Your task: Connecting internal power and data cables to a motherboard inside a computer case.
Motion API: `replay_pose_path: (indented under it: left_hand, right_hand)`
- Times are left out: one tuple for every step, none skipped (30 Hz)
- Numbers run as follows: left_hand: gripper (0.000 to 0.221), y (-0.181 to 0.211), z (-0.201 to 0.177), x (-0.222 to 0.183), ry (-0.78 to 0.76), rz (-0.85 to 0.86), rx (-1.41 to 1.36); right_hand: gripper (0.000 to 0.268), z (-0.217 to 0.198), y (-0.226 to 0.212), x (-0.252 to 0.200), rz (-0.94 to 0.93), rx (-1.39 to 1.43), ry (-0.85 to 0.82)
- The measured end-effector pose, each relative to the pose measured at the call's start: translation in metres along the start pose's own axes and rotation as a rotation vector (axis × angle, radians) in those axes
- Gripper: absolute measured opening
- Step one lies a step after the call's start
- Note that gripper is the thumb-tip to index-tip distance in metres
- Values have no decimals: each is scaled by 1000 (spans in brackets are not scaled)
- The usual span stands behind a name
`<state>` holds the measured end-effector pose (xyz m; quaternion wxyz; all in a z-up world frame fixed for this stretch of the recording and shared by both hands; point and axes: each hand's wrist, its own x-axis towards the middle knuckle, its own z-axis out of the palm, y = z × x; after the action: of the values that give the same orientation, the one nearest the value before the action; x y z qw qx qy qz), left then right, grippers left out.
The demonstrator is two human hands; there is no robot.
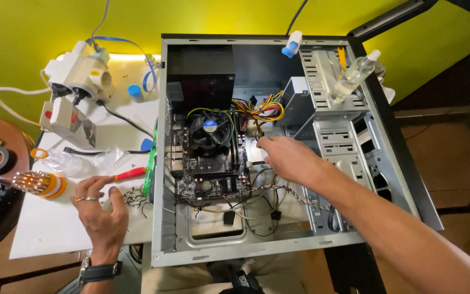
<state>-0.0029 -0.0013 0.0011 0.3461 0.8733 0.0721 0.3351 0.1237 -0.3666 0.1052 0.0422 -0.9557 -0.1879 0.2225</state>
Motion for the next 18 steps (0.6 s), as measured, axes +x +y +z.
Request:
replay_pose_path:
  left_hand:
    - [20,-1,2,2,6,4,2]
    - [20,-2,2,2,5,78,7]
    - [20,-4,2,3,4,152,12]
    - [20,1,0,9,8,153,20]
    - [22,6,-1,15,20,205,-6]
    - [24,10,-3,19,27,256,-33]
    - [24,18,-4,30,26,254,-26]
    - [23,26,-5,43,35,307,-89]
    - [23,34,-5,55,43,360,-153]
    - [23,52,-6,67,46,361,-148]
    - [20,71,-7,79,8,386,-211]
    - [18,89,-7,91,-33,412,-275]
    - [18,102,-5,102,-30,416,-272]
    - [18,115,-2,110,-104,445,-307]
    - [18,127,0,118,-177,475,-342]
    - [18,146,-2,125,-176,473,-342]
    - [15,164,-4,133,-376,419,-329]
    - [18,181,-7,139,-578,357,-314]
  right_hand:
    - [40,-6,-2,-6,-4,-1,6]
    - [48,-11,-5,-11,56,43,-44]
    - [63,-16,-9,-16,117,86,-94]
    - [63,-26,-13,-21,108,87,-93]
    - [68,-34,-16,-27,158,168,-111]
    - [73,-41,-20,-34,211,249,-134]
    - [73,-31,-6,-28,205,252,-138]
    - [57,-21,8,-21,161,254,-75]
    - [50,-12,22,-15,117,257,-13]
    - [50,-13,19,-17,111,257,-11]
    - [49,-13,16,-19,96,254,-39]
    - [48,-14,14,-21,83,251,-66]
    - [48,-13,18,-17,79,252,-63]
    - [37,-10,22,-13,70,207,-21]
    - [26,-6,27,-9,61,161,20]
    - [26,-4,34,-2,60,160,19]
    - [20,-1,41,6,46,214,111]
    - [15,3,48,14,32,269,197]
